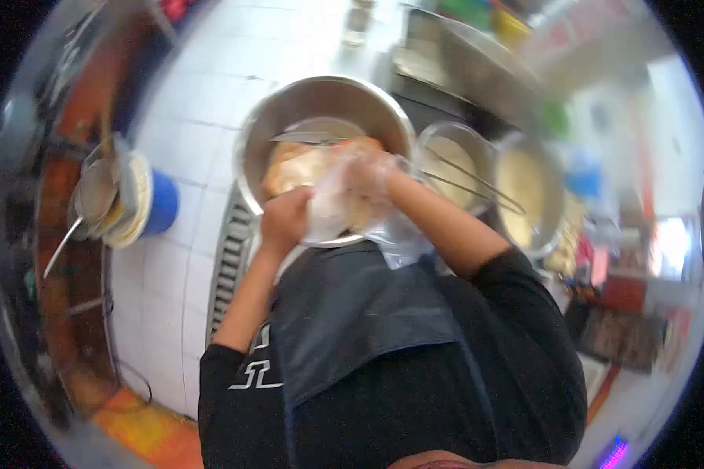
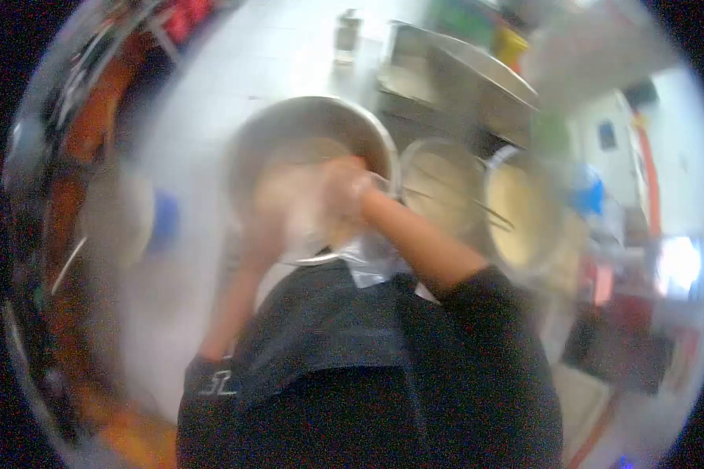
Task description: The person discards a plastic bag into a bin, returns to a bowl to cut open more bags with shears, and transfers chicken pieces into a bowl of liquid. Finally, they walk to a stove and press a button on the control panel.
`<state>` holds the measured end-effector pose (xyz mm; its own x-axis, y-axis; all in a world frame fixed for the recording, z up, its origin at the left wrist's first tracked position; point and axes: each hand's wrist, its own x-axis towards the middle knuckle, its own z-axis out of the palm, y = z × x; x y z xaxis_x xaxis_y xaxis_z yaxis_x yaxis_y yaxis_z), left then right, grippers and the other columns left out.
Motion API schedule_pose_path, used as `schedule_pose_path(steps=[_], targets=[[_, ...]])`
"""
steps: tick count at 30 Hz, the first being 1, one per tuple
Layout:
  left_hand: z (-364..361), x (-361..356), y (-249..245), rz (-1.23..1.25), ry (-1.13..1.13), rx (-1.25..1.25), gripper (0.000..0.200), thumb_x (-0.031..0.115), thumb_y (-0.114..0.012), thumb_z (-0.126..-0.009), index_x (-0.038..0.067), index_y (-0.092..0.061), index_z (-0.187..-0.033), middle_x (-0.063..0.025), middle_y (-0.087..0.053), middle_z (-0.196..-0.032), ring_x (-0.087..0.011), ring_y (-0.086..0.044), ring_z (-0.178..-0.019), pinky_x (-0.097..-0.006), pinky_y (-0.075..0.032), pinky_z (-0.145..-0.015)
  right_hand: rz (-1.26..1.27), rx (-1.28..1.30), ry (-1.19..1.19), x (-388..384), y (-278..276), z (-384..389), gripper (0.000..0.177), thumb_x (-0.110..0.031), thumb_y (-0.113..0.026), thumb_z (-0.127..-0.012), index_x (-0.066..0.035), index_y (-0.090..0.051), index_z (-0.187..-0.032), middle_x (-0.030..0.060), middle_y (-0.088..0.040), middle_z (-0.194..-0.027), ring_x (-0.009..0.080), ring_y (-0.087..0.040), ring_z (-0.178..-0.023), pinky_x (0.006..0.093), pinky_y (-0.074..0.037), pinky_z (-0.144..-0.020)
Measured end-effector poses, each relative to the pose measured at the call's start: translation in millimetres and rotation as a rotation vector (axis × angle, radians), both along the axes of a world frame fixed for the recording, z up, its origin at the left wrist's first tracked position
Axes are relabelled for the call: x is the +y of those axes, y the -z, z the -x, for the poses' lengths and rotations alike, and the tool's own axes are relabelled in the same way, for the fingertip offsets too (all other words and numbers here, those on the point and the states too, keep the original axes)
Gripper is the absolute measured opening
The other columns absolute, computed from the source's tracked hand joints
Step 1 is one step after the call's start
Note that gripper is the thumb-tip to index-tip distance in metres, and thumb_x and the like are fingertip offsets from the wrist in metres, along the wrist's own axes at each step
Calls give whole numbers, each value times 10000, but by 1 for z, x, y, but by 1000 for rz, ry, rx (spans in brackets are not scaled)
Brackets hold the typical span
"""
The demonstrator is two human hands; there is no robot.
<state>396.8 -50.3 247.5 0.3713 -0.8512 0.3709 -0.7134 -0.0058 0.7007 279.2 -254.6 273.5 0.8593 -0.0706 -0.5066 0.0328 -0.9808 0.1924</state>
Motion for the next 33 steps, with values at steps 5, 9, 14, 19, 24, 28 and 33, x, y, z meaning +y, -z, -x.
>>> schedule_pose_path(steps=[5,9,14,19,24,28,33], targets=[[-1,4,-7,11,-41,42,183,180,-535,-997,47,-655,-964,-191,-669,-812,-409,-660,-769,-470,-516,-668,-133,-329,-56,-28,28,40,231,-275,-565,-891,-80,-688,-902,61,-697,-775,243,-683,-627,444,-558,-565],[-5,6,17,32,-122,-87,158,186,-550,-976,68,-651,-944,-192,-655,-792,-407,-649,-749,-487,-503,-653,-416,-360,467,-38,-5,57,311,-344,-711,-861,-69,-716,-1007,128,-735,-928,292,-715,-771,402,-568,-676],[-4,5,7,37,-53,-84,124,149,-567,-961,49,-640,-959,-187,-649,-752,-391,-650,-709,-473,-496,-621,-1199,-762,948,-35,-70,89,373,-148,-699,-825,-12,-634,-1166,88,-690,-1068,185,-651,-994,325,-501,-923],[-6,5,15,94,-60,-125,147,164,-567,-987,37,-638,-968,-190,-645,-746,-393,-647,-693,-460,-489,-616,-1823,-1182,1214,-32,-76,120,510,-100,-666,-818,22,-510,-1288,131,-620,-1182,198,-613,-1071,305,-486,-948],[-7,5,20,58,-41,-128,152,160,-572,-987,23,-633,-964,-183,-640,-735,-396,-630,-667,-462,-470,-591,-1927,-1394,1233,-24,-62,138,627,-214,-662,-947,17,-387,-1460,78,-606,-1094,171,-614,-1021,325,-505,-902],[-2,2,11,108,-49,-87,152,160,-573,-986,22,-630,-957,-183,-644,-740,-396,-631,-668,-460,-473,-593,-1910,-1363,1365,-45,-29,169,611,-225,-704,-941,-18,-433,-1449,66,-628,-1104,173,-616,-1066,323,-507,-961],[-4,5,7,48,-56,-124,156,163,-562,-992,29,-624,-941,-177,-643,-733,-393,-637,-675,-460,-478,-600,-571,-974,1272,-64,-15,193,461,-176,-731,-869,-5,-610,-1280,63,-663,-937,117,-630,-827,281,-534,-739]])
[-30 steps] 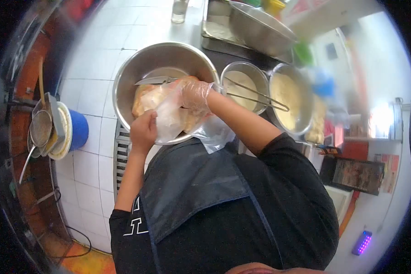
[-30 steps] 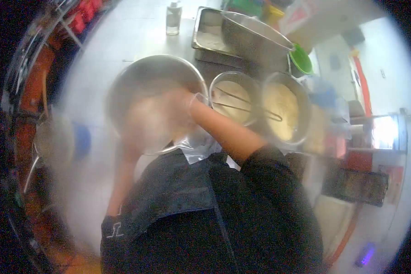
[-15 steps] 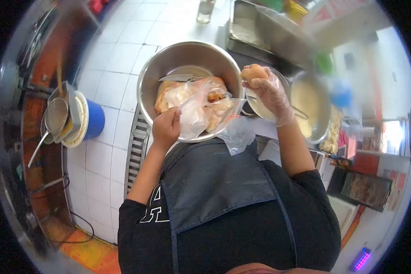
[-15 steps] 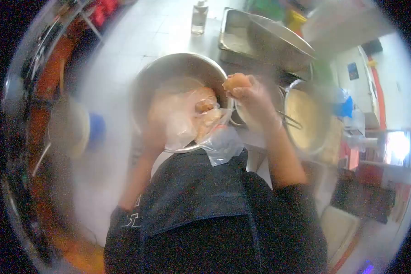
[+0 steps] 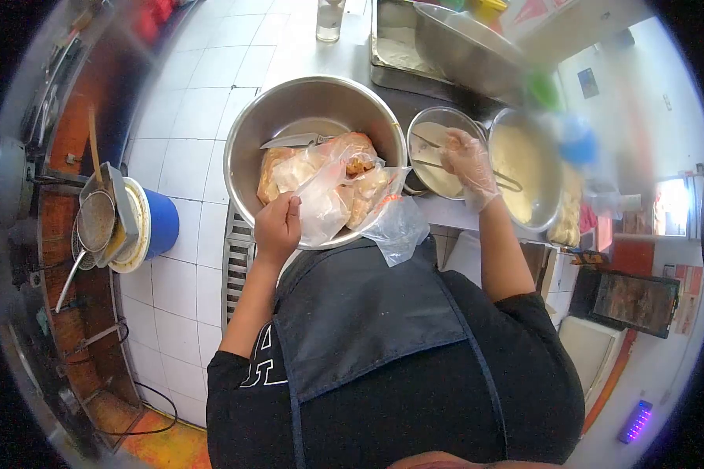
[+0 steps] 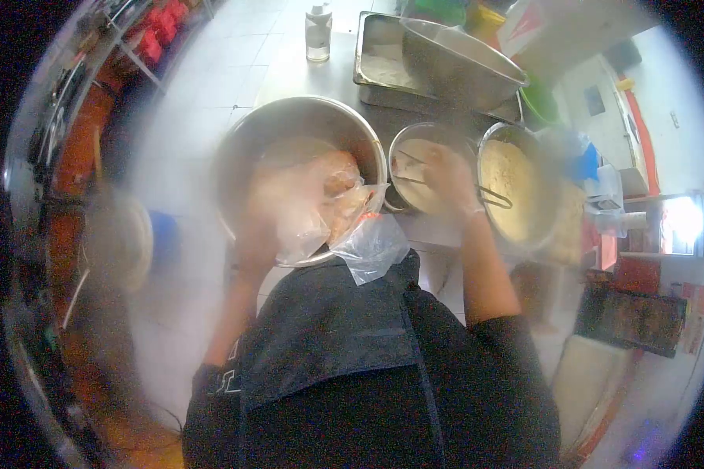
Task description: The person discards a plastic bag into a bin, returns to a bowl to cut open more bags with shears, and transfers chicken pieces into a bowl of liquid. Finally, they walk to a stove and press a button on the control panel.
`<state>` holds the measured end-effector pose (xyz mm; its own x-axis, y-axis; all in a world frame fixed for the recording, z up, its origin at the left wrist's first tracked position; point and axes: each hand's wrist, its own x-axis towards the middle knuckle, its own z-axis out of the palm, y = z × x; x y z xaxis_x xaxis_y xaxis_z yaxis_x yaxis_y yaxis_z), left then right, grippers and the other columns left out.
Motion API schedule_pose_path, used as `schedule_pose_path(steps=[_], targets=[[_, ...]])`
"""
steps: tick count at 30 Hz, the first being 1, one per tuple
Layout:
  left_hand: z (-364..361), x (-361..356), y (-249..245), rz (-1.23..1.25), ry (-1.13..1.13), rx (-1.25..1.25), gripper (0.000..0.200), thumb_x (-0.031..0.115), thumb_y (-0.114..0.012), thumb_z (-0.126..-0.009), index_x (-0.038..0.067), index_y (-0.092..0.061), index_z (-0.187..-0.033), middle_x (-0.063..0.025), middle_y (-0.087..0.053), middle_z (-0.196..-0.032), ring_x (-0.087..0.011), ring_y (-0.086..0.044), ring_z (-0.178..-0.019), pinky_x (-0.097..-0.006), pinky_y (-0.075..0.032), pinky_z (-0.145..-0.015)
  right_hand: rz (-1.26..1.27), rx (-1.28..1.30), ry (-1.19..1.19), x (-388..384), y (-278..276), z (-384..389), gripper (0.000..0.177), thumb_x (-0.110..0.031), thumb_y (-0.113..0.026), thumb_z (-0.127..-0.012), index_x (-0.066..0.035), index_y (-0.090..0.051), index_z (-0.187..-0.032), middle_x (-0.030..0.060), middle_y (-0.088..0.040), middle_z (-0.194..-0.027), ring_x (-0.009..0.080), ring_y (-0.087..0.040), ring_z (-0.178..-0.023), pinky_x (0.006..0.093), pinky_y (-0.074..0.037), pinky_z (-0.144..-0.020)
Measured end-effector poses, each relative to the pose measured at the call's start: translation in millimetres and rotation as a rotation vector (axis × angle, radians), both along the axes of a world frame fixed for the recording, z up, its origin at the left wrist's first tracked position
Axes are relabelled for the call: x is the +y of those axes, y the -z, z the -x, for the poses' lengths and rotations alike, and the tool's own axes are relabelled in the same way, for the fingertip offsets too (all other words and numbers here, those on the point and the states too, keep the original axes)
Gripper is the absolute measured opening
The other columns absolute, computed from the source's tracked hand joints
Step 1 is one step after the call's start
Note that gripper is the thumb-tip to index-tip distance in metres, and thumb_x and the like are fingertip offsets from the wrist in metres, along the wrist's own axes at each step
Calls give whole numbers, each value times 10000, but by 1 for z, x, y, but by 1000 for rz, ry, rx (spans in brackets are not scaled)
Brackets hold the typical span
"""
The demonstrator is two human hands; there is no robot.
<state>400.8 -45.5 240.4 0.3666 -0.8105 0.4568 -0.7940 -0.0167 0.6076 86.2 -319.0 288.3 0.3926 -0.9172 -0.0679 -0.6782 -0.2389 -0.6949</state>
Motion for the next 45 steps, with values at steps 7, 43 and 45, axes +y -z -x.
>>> schedule_pose_path(steps=[7,43,45], targets=[[0,-2,-2,65,10,-10,147,164,-570,-985,38,-630,-940,-173,-642,-731,-384,-641,-677,-455,-482,-607,-43,128,-159,1,-44,-13,320,-133,-755,-831,8,-677,-1108,89,-719,-934,159,-683,-801,307,-556,-726],[0,-1,-5,11,87,62,117,151,-614,-940,41,-652,-952,-154,-689,-800,-339,-677,-733,-434,-521,-642,494,1186,-1083,58,34,-185,330,-347,-588,-945,-101,-706,-1131,131,-715,-1091,277,-677,-985,344,-526,-912],[-1,0,-9,-3,57,93,128,161,-610,-945,39,-647,-936,-151,-685,-791,-342,-670,-721,-438,-514,-635,488,1233,-1110,51,31,-178,341,-363,-584,-947,-105,-702,-1136,131,-708,-1111,280,-670,-984,336,-521,-917]])
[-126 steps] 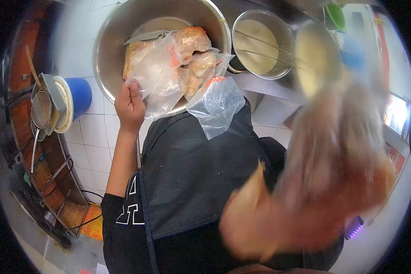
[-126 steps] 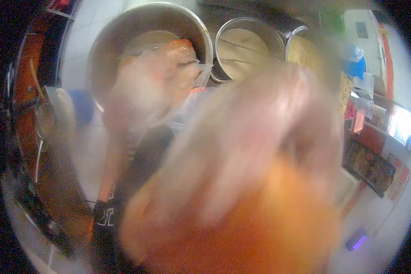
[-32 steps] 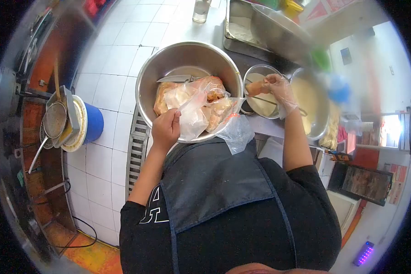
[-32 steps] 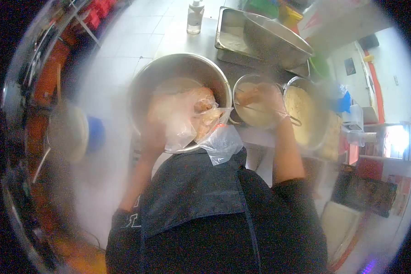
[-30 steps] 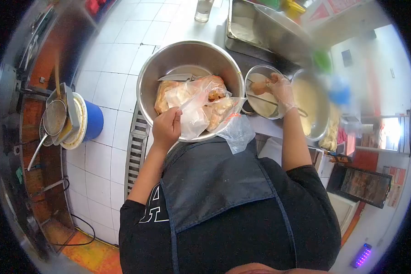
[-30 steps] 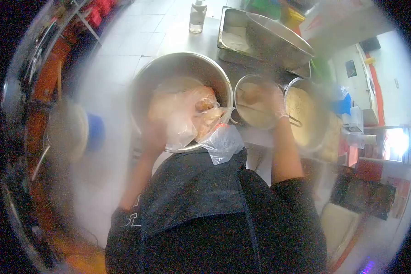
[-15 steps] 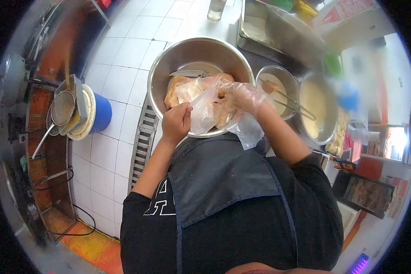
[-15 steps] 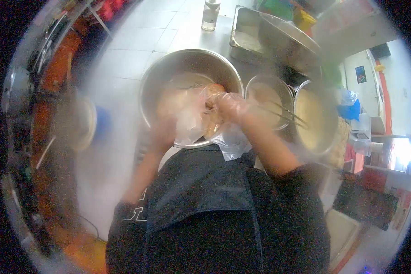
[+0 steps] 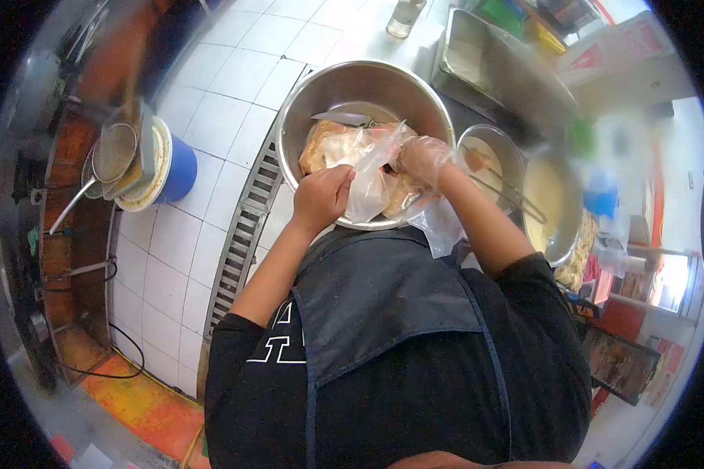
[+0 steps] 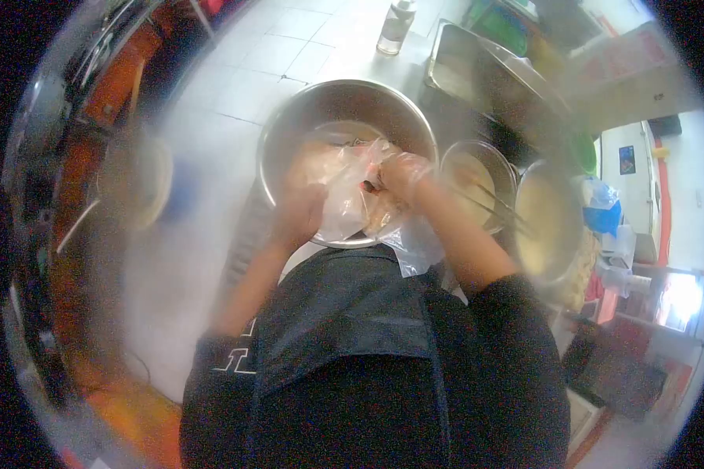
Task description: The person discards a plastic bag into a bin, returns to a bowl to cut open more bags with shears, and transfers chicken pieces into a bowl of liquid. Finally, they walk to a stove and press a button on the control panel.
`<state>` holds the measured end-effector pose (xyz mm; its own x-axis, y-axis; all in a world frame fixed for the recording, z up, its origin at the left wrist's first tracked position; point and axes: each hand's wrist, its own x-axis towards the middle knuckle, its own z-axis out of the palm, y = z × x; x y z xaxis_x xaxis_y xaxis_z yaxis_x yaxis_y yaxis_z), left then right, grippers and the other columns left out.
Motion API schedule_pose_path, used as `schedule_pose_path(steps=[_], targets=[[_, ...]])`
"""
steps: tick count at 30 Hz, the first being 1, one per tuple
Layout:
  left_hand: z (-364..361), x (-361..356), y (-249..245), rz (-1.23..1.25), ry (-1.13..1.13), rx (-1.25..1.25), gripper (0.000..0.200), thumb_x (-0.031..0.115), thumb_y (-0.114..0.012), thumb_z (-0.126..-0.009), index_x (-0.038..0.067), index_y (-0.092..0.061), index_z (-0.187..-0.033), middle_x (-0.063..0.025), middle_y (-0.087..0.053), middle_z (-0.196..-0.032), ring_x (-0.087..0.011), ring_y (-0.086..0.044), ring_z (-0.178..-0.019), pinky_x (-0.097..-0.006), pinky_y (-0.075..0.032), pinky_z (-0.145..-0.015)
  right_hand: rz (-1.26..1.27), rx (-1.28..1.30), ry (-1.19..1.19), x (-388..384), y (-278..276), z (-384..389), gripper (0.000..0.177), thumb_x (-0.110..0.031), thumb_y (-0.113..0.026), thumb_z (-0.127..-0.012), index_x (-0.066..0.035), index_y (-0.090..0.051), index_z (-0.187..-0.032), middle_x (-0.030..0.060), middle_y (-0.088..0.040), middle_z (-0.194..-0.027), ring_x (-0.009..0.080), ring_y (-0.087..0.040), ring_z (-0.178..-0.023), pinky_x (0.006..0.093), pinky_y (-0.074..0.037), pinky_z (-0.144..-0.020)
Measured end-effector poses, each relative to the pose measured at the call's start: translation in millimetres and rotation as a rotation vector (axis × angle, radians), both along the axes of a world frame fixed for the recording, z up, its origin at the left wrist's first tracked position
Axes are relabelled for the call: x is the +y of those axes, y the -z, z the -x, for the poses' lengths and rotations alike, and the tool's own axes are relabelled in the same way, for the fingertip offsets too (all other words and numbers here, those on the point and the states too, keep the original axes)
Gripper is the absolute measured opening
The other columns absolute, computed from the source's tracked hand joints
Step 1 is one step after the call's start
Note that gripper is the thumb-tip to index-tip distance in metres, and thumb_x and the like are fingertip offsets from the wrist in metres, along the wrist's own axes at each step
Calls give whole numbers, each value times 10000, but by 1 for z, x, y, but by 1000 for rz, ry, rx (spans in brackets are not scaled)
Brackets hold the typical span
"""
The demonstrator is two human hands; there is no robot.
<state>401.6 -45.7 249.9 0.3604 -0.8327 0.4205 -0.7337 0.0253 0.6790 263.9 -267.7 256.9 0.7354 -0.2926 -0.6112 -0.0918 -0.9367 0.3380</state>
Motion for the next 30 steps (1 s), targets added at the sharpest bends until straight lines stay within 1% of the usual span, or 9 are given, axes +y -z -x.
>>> schedule_pose_path(steps=[5,7,13,17,19,24,26,28,30], targets=[[-1,1,0,48,-34,54,127,155,-605,-948,37,-647,-926,-149,-675,-773,-342,-661,-700,-441,-508,-625,-297,-139,356,14,-76,14,306,-270,-636,-915,-17,-703,-1075,128,-721,-1032,246,-672,-954,313,-519,-872],[-2,0,-1,41,-24,54,124,151,-605,-947,37,-647,-923,-148,-672,-767,-340,-659,-695,-440,-506,-621,-1136,-848,901,12,-76,34,251,-171,-643,-902,-9,-691,-1087,83,-715,-1024,203,-668,-1026,331,-518,-858],[-2,0,7,47,-20,-7,109,133,-603,-940,33,-647,-931,-150,-677,-785,-343,-665,-709,-432,-517,-640,-1376,-1097,1186,-15,-91,70,316,-152,-638,-940,-20,-600,-1225,96,-663,-1164,196,-656,-1073,322,-525,-966],[-2,0,14,69,-15,-44,104,130,-608,-935,32,-642,-924,-165,-665,-770,-350,-661,-704,-440,-513,-636,-2016,-1232,1199,-15,-91,101,393,-218,-640,-976,-37,-515,-1302,132,-628,-1234,265,-638,-1155,379,-543,-1004],[-3,-2,15,94,-2,-91,99,126,-609,-933,32,-638,-923,-170,-654,-753,-354,-654,-690,-445,-506,-624,-1995,-1299,1269,-12,-91,108,393,-219,-613,-994,-45,-497,-1327,139,-614,-1256,270,-629,-1166,386,-541,-1012],[4,-2,-2,44,-64,-51,99,120,-605,-936,29,-640,-921,-170,-632,-717,-360,-636,-658,-444,-491,-600,-1321,-1448,1106,-22,-60,130,316,-90,-693,-911,-16,-608,-1206,102,-640,-1203,221,-648,-1072,317,-513,-921],[4,-2,0,58,-73,-57,101,121,-605,-936,27,-641,-922,-169,-629,-713,-361,-633,-654,-442,-489,-597,-1254,-1434,1058,-23,-64,137,286,-89,-687,-917,-39,-629,-1193,105,-640,-1204,224,-646,-1071,324,-509,-928],[1,-1,8,57,-54,-119,99,117,-604,-936,26,-642,-930,-168,-625,-713,-364,-629,-653,-438,-483,-594,-1908,-1464,1631,-9,-98,134,340,-140,-716,-903,-40,-624,-1214,109,-645,-1188,218,-648,-1066,341,-525,-903],[2,-1,8,55,-55,-89,100,116,-600,-941,25,-640,-929,-169,-623,-716,-366,-627,-654,-436,-480,-595,-1567,-1447,1381,-3,-111,137,382,-169,-706,-911,-16,-594,-1243,112,-646,-1191,220,-652,-1065,351,-535,-903]])
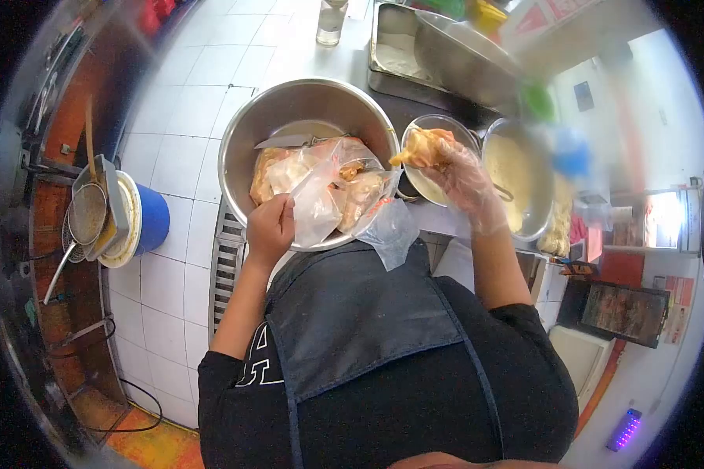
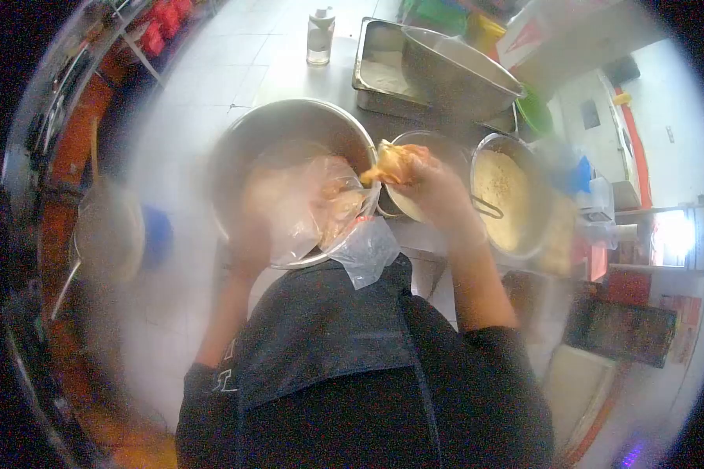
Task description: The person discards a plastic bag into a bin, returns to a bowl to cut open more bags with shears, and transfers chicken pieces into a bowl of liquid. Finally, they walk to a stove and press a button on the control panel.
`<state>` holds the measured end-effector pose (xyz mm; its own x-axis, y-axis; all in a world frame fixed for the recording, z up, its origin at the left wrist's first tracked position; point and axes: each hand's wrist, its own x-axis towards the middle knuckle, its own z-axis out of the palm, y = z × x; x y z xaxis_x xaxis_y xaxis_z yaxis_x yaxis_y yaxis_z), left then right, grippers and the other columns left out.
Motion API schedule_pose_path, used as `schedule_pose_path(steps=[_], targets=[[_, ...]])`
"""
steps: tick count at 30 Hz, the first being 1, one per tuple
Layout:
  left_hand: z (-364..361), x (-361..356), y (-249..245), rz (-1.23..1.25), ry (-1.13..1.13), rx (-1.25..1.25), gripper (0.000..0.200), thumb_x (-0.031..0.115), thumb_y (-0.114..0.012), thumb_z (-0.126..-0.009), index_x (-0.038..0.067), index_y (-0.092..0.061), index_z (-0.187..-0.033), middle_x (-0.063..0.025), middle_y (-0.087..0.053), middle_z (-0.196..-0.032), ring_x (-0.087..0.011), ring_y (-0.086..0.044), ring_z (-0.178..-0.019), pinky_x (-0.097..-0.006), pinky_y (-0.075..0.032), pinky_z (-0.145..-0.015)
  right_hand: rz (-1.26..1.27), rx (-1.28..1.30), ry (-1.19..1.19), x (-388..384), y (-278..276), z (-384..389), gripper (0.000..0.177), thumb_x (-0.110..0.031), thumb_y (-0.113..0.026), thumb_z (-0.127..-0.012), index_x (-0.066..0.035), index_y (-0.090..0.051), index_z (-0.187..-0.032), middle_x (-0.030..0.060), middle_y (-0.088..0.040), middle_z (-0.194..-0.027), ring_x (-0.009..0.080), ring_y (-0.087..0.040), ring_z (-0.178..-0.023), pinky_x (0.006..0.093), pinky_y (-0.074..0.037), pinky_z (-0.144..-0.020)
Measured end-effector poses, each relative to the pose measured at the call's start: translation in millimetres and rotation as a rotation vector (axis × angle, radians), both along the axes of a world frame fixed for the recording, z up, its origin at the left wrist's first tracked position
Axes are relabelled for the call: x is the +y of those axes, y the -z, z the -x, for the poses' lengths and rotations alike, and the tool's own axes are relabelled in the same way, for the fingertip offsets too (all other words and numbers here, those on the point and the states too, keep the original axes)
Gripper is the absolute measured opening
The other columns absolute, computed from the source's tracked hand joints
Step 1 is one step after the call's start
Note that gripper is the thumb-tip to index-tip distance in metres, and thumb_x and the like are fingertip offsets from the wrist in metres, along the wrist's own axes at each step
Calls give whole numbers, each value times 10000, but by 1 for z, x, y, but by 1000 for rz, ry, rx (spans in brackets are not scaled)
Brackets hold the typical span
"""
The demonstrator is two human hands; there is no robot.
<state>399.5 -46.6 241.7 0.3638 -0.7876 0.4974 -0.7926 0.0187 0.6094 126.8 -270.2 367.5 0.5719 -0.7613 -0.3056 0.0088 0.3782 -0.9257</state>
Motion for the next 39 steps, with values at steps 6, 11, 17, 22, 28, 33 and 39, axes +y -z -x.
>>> schedule_pose_path(steps=[6,11,17,22,28,33,39], targets=[[-1,0,-6,-42,52,46,118,112,-575,-964,20,-626,-912,-169,-605,-705,-365,-609,-640,-436,-466,-588,66,-303,-165,78,-131,-15,494,-249,-755,-862,35,-611,-1240,139,-643,-1247,225,-665,-1046,348,-551,-886],[5,-1,-16,-76,73,186,155,131,-552,-987,18,-613,-900,-170,-590,-689,-358,-598,-617,-429,-452,-575,138,-360,-291,110,-163,-8,479,-198,-717,-862,49,-598,-1255,138,-658,-1189,213,-669,-1002,342,-556,-860],[0,0,-8,-97,35,149,133,125,-576,-967,15,-615,-905,-170,-593,-688,-358,-596,-609,-432,-454,-566,157,-20,-173,74,-130,2,466,-136,-672,-862,66,-583,-1273,138,-676,-1119,199,-673,-949,335,-562,-828],[1,0,-14,-27,-4,30,130,132,-586,-962,19,-626,-910,-165,-593,-678,-357,-593,-599,-437,-456,-563,289,539,-258,-1,-48,4,407,-89,-621,-918,47,-585,-1300,116,-692,-1081,172,-667,-961,325,-543,-846],[3,2,-35,-131,-42,61,111,126,-600,-948,29,-639,-908,-157,-620,-699,-348,-603,-602,-433,-465,-564,662,627,-254,-11,23,-14,311,-193,-612,-953,16,-680,-1172,155,-718,-1107,207,-673,-1032,325,-511,-912],[1,3,-16,-127,-14,66,99,117,-606,-936,28,-644,-914,-155,-624,-699,-345,-616,-615,-429,-479,-574,890,585,-488,-1,57,-59,300,-220,-621,-967,-11,-678,-1175,146,-715,-1105,207,-669,-1030,325,-507,-913],[-2,0,-2,-98,55,1,98,135,-622,-929,41,-651,-935,-145,-656,-738,-339,-649,-664,-430,-502,-606,1052,751,-916,-1,138,-138,336,-216,-642,-897,-88,-671,-1206,121,-652,-1242,235,-622,-1147,359,-493,-970]])
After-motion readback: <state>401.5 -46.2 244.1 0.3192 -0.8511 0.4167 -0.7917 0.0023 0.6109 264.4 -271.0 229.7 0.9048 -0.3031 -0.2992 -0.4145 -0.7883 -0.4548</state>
